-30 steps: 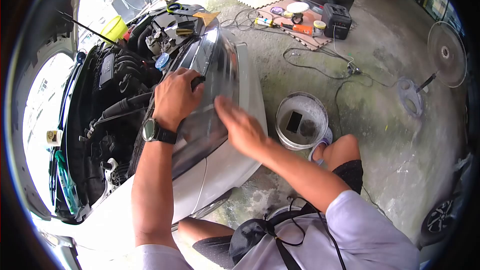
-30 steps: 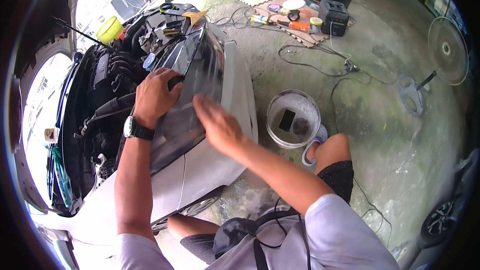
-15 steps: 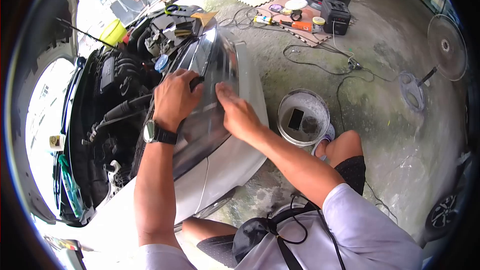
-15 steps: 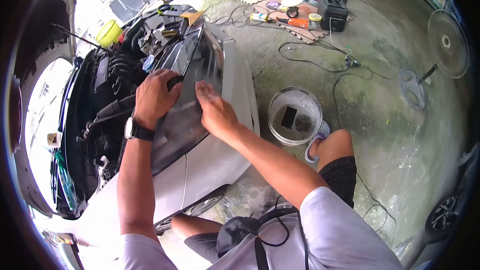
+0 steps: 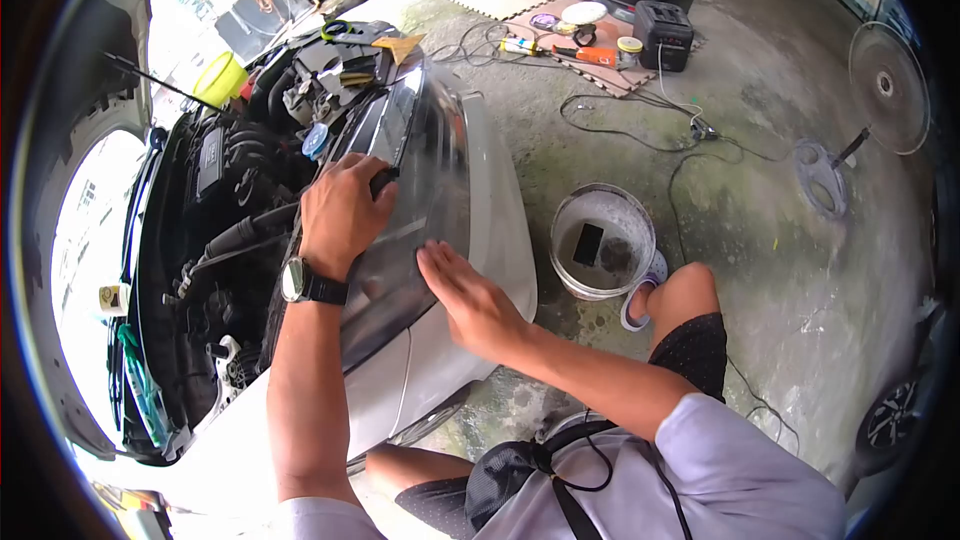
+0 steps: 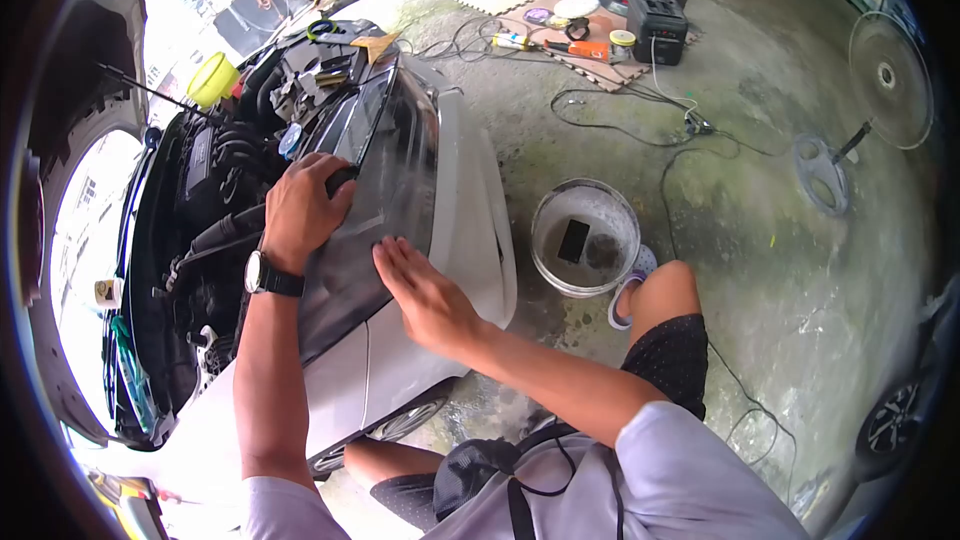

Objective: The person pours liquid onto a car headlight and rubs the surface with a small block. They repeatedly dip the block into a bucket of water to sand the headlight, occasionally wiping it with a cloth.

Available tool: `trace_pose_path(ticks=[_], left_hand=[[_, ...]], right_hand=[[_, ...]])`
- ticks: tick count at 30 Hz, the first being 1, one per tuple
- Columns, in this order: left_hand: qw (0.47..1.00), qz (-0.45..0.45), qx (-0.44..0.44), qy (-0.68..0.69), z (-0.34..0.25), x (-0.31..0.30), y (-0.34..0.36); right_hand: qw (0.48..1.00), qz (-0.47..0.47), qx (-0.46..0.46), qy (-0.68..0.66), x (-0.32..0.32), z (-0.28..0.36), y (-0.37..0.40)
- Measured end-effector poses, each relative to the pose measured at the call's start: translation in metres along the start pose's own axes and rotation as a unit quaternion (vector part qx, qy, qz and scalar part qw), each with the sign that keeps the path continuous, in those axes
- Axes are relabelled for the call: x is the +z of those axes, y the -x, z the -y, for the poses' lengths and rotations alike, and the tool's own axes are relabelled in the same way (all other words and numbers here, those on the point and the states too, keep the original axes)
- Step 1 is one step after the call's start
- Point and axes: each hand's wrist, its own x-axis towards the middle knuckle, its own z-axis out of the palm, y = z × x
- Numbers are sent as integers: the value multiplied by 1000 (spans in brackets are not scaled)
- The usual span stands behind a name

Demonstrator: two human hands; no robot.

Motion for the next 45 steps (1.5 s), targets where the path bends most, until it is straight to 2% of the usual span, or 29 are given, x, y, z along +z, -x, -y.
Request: trace_pose_path(ticks=[2,5,7,8,9,10,11,13,14,16,17,19,20,22,23,24,27,29,31,32,33,34,35,38,42,45], left_hand=[[1000,15,-3,1,3,0,5],[1000,8,-1,-17,-3,-4,5],[998,13,-17,-51,-1,-6,7],[998,9,-14,-60,1,-6,8],[998,7,-10,-63,0,-7,8],[993,-61,48,-94,-1,-7,9],[978,-129,107,-123,-4,-9,11],[982,-104,129,-95,-19,-22,19],[978,-59,183,-76,-33,-29,27],[958,5,281,-50,-66,-29,41],[948,28,316,-39,-88,-18,56],[932,97,348,-41,-122,9,83],[927,83,364,-44,-127,31,94],[921,76,377,-54,-122,55,112],[931,87,355,-17,-120,60,120],[938,99,331,20,-122,59,122],[952,101,289,-4,-119,43,120],[959,117,238,-98,-111,19,110],[957,71,205,-194,-96,3,106],[956,74,204,-200,-90,-1,109],[952,119,173,-222,-84,-2,116],[945,164,142,-244,-82,-2,120],[944,166,143,-248,-84,-2,121],[934,202,132,-265,-86,2,113],[926,214,167,-261,-90,32,43],[925,235,178,-240,-86,43,29]], right_hand=[[1000,14,-11,-18,-1,-3,4],[999,3,36,-13,-16,-46,-33],[982,43,138,-123,-35,-66,-56],[982,35,136,-123,-45,-67,-55],[939,29,234,-248,-57,-64,-50],[870,22,327,-369,-69,-61,-42],[869,17,324,-373,-81,-56,-32],[697,-42,445,-561,-102,-47,-8],[693,-46,440,-569,-109,-45,5],[612,-19,514,-601,-120,-46,23],[605,-23,510,-611,-122,-47,29],[552,3,520,-652,-122,-48,37],[544,21,517,-661,-115,-50,44],[555,70,508,-655,-105,-44,52],[557,93,505,-652,-100,-44,56],[549,131,475,-675,-101,-43,57],[511,164,465,-704,-122,-47,61],[609,186,430,-640,-134,-69,63],[668,141,447,-577,-153,-95,65],[689,98,465,-547,-155,-112,69],[707,52,483,-514,-152,-131,75],[731,-3,459,-504,-142,-153,85],[752,-60,435,-492,-135,-169,89],[745,-75,448,-489,-164,-169,74],[728,-62,487,-478,-169,-174,65],[727,-78,508,-455,-173,-172,64]])
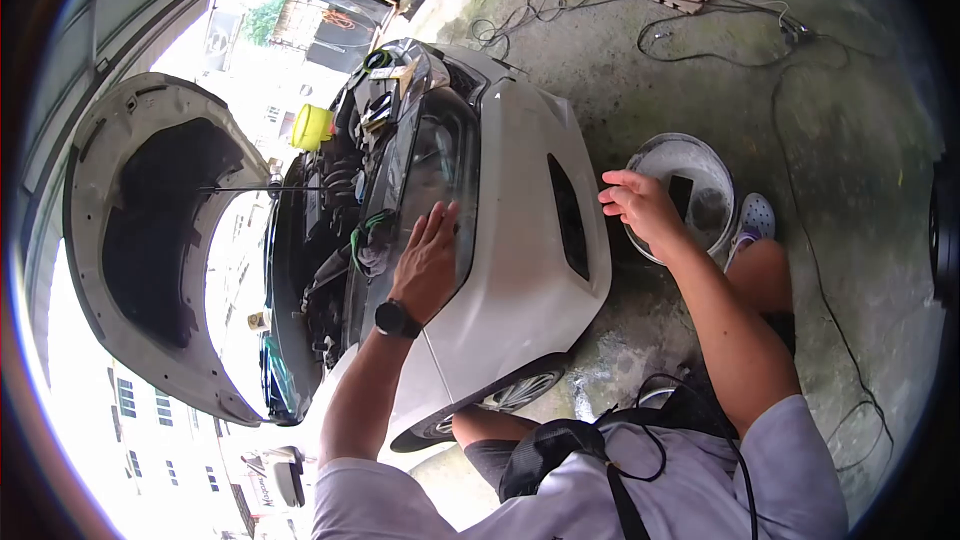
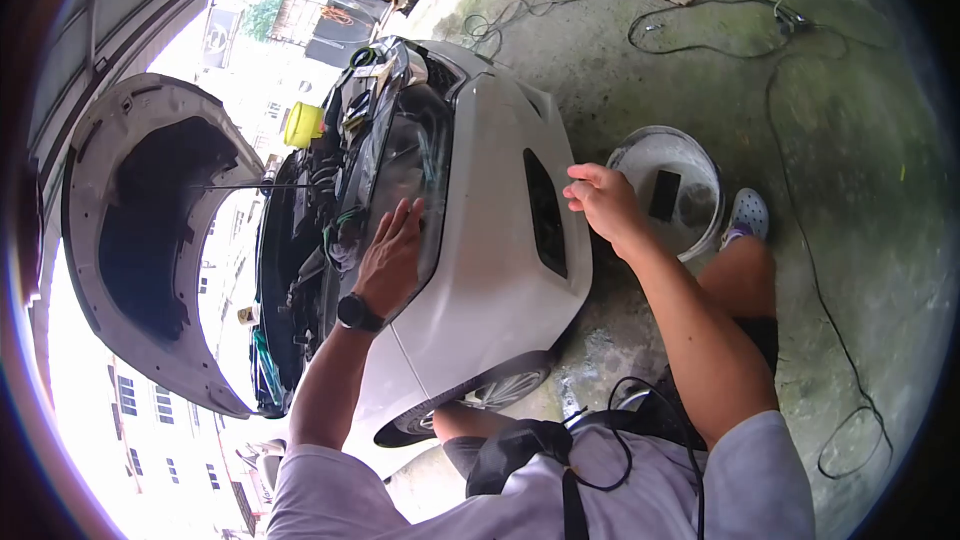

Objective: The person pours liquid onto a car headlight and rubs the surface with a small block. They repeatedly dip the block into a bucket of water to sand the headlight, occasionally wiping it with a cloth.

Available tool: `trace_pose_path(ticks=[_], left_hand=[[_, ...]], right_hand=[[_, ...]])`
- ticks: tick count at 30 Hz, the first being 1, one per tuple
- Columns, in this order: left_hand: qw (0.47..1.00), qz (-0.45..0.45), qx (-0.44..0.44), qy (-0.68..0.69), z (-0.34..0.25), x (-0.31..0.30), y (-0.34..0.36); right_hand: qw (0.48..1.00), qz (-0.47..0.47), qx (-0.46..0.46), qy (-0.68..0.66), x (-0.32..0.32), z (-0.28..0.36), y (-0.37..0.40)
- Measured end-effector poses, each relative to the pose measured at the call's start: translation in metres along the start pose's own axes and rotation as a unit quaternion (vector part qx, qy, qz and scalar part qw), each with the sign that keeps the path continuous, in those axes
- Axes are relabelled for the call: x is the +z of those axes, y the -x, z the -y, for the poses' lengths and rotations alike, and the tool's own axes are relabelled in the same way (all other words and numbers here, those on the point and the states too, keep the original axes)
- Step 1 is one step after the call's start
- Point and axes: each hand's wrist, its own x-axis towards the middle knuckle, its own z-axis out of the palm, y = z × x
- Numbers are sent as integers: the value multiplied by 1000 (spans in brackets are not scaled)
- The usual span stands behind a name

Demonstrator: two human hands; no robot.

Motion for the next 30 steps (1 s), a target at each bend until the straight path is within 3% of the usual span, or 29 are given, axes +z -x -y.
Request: trace_pose_path(ticks=[4,7,14,16,20,22,27,30], left_hand=[[998,42,-35,42,-13,-5,45],[999,51,-13,-9,-24,-11,67],[1000,25,-13,10,0,9,-25],[998,30,2,-60,-4,4,-36],[998,41,12,-42,-17,9,31],[999,19,-34,8,-30,5,60],[998,31,-38,25,-19,8,6],[999,26,-20,10,1,19,-39]], right_hand=[[998,7,-58,-1,-12,-14,-5],[995,29,-95,21,-16,-18,-16],[999,2,-25,45,-10,-1,-12],[999,-1,-29,41,-9,-5,-11],[995,9,-71,67,-14,1,-6],[995,15,-90,31,-16,-14,-20],[999,9,-30,22,-7,8,-13],[999,-4,-41,15,-7,2,-14]])
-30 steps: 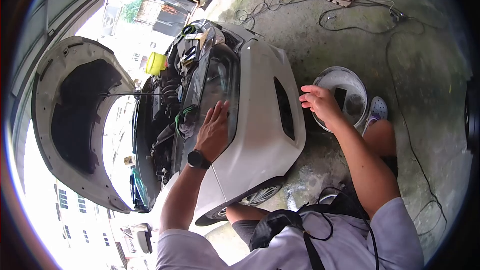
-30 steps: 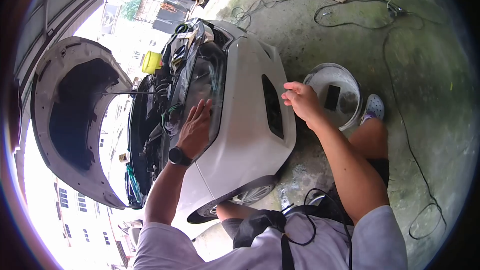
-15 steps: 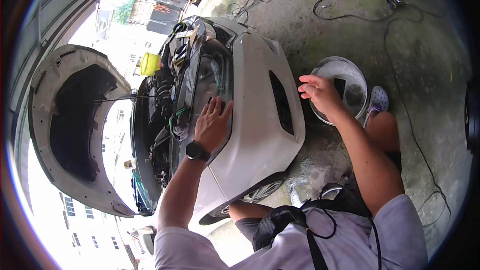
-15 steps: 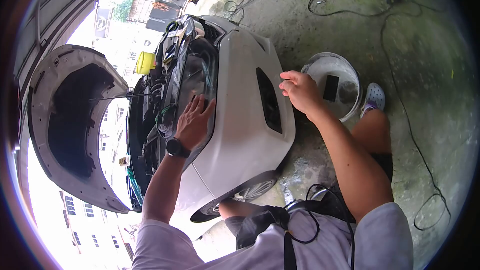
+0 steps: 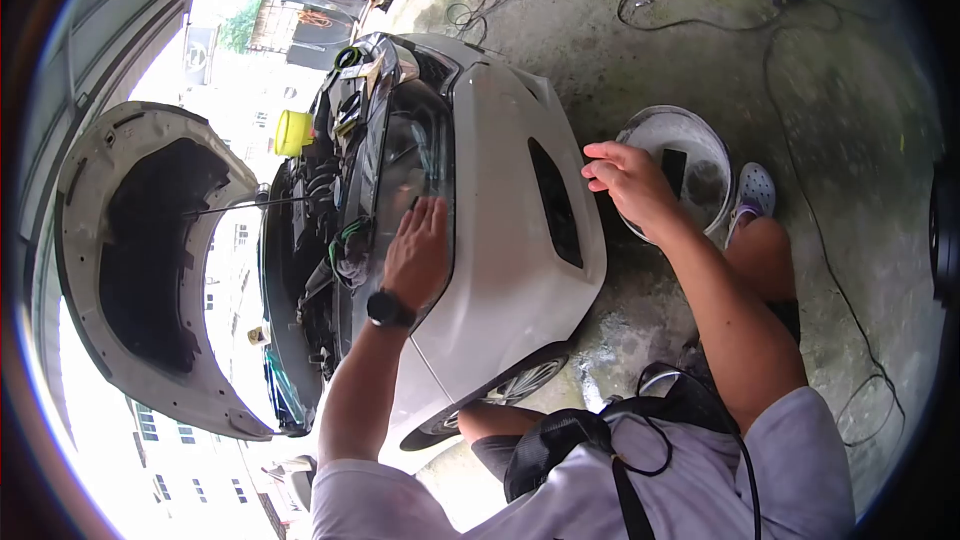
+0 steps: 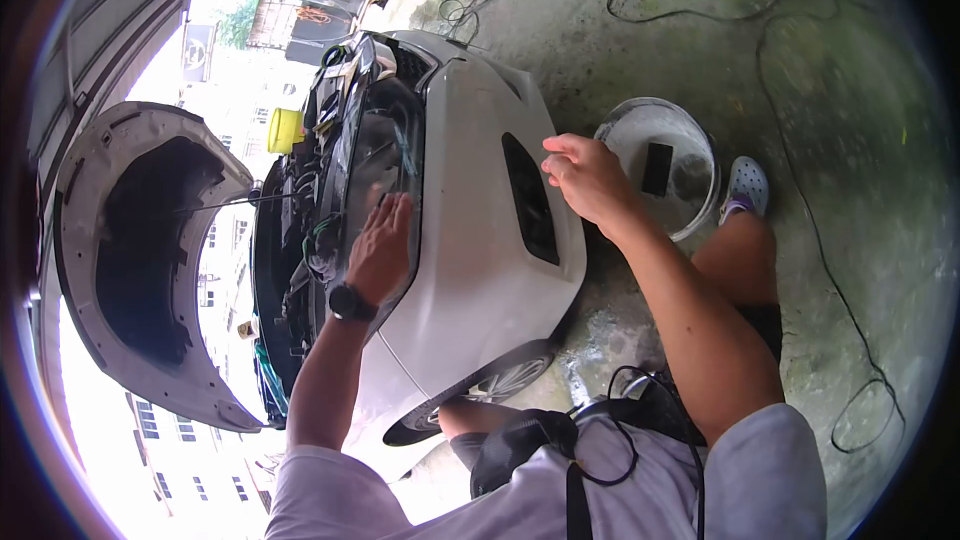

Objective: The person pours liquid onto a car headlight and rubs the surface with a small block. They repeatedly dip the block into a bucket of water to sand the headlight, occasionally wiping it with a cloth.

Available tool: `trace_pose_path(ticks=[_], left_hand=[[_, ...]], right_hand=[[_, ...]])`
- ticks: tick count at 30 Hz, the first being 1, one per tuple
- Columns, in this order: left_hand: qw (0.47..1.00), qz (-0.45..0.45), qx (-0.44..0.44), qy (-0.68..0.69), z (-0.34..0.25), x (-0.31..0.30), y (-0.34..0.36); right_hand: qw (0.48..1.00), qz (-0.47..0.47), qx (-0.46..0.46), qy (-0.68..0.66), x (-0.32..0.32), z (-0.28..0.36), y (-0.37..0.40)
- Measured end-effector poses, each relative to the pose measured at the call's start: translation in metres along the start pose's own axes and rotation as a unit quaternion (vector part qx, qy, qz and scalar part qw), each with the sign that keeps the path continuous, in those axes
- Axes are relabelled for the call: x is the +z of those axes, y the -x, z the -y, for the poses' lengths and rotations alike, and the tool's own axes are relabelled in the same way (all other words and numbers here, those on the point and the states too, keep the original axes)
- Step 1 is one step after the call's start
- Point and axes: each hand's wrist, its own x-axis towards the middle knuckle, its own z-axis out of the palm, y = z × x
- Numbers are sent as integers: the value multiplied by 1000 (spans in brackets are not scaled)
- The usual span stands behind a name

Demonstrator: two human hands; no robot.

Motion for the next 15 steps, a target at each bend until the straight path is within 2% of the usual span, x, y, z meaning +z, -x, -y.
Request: trace_pose_path(ticks=[2,5,7,10,15], left_hand=[[1000,4,13,-25,1,-1,0],[998,18,27,-49,-15,-7,45],[998,29,-3,-57,-26,-5,75],[999,30,-2,-36,-23,-6,62],[1000,-10,-9,-27,-5,16,-13]], right_hand=[[1000,-2,-8,7,1,-5,0],[999,-1,-27,17,-3,-2,-1],[1000,4,-25,6,-4,5,1],[1000,1,-9,-24,-7,4,-4],[999,-21,32,-3,-9,-3,-3]])
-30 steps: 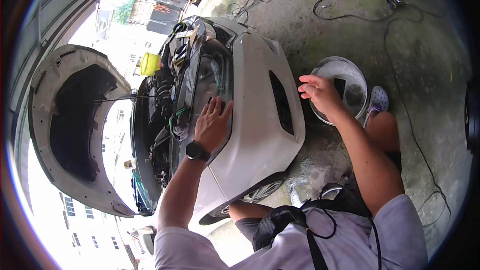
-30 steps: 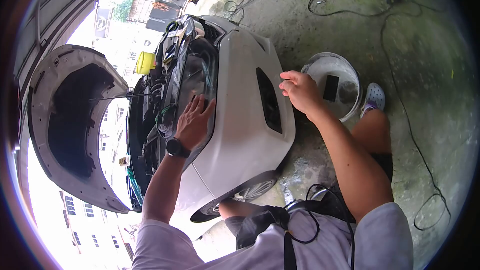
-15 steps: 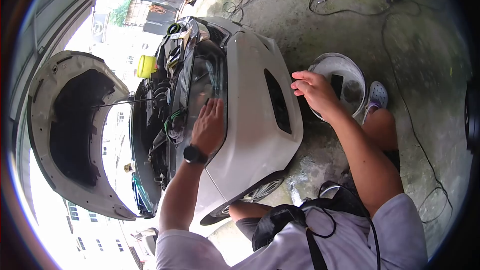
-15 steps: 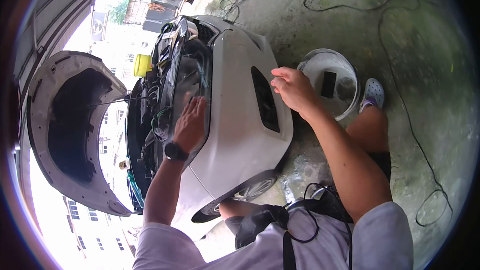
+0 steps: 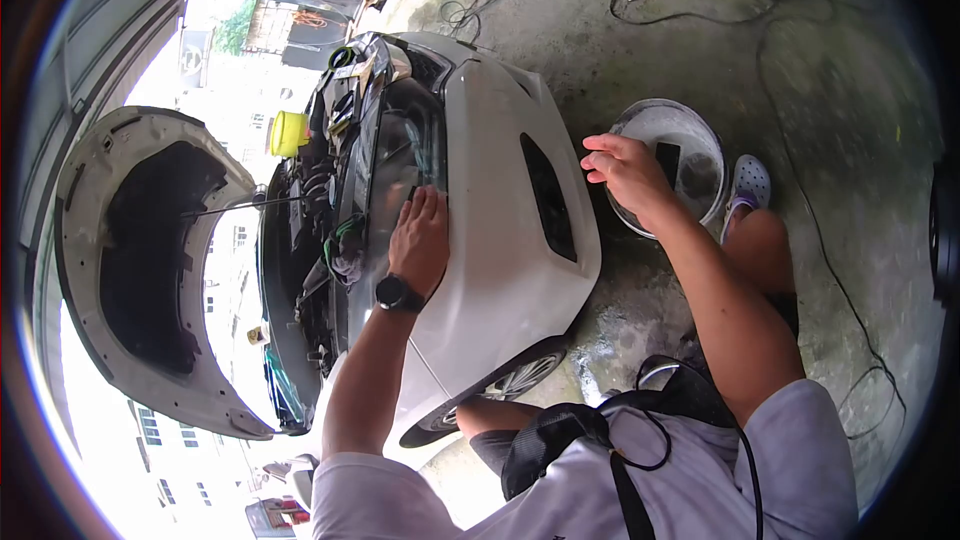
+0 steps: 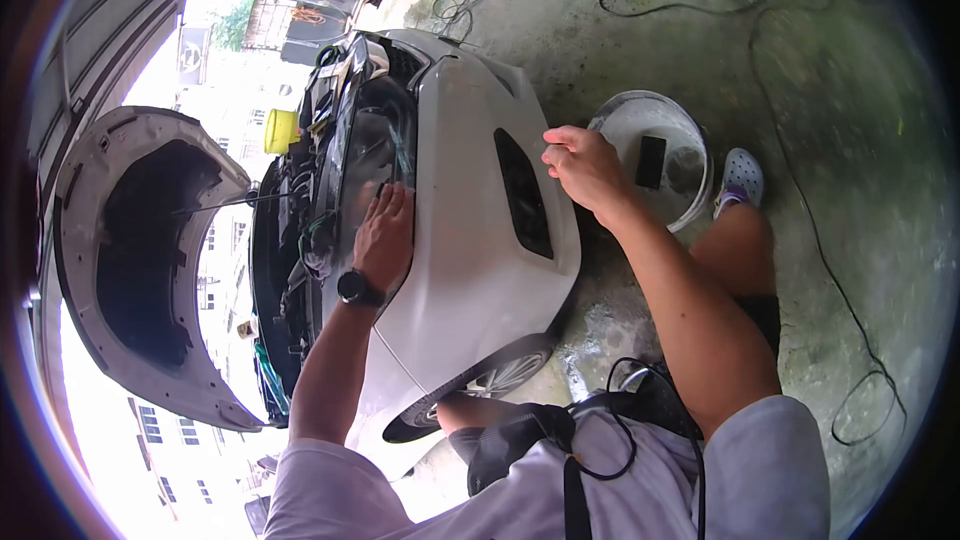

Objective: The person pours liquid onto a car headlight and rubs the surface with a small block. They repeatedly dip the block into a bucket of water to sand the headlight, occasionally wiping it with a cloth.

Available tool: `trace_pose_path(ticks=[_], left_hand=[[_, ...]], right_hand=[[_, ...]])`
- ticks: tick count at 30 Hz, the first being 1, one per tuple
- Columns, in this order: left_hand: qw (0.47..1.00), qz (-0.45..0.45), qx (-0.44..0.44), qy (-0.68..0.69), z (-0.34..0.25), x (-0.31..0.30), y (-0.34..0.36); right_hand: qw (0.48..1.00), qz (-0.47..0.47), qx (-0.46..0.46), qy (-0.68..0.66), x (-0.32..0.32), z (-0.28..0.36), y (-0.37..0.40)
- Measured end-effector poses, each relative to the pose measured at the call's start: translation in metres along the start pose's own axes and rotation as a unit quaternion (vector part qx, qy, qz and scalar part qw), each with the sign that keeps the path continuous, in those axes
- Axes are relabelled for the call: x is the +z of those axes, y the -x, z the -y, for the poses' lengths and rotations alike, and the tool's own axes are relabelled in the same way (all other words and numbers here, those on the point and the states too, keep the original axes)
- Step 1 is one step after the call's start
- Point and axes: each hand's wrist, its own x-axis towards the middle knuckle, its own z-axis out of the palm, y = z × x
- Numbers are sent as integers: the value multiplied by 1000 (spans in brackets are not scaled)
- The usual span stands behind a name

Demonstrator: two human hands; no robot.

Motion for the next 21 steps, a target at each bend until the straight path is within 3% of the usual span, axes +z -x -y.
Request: trace_pose_path(ticks=[2,7,11,12,16,21], left_hand=[[1000,4,-8,-1,-5,-2,2],[999,29,-8,-23,-23,-17,92],[998,53,-29,-15,-25,-17,62],[999,35,-24,-13,-19,-10,38],[1000,-5,-19,-10,-5,3,-8],[999,24,-12,-24,-30,-7,76]], right_hand=[[1000,-9,-24,-1,-1,-9,-1],[999,-4,-48,4,-5,2,0],[999,10,-31,-18,-4,7,0],[1000,4,1,-4,-3,12,4],[1000,-16,-15,8,-8,-6,0],[999,-5,-42,33,-12,10,8]])
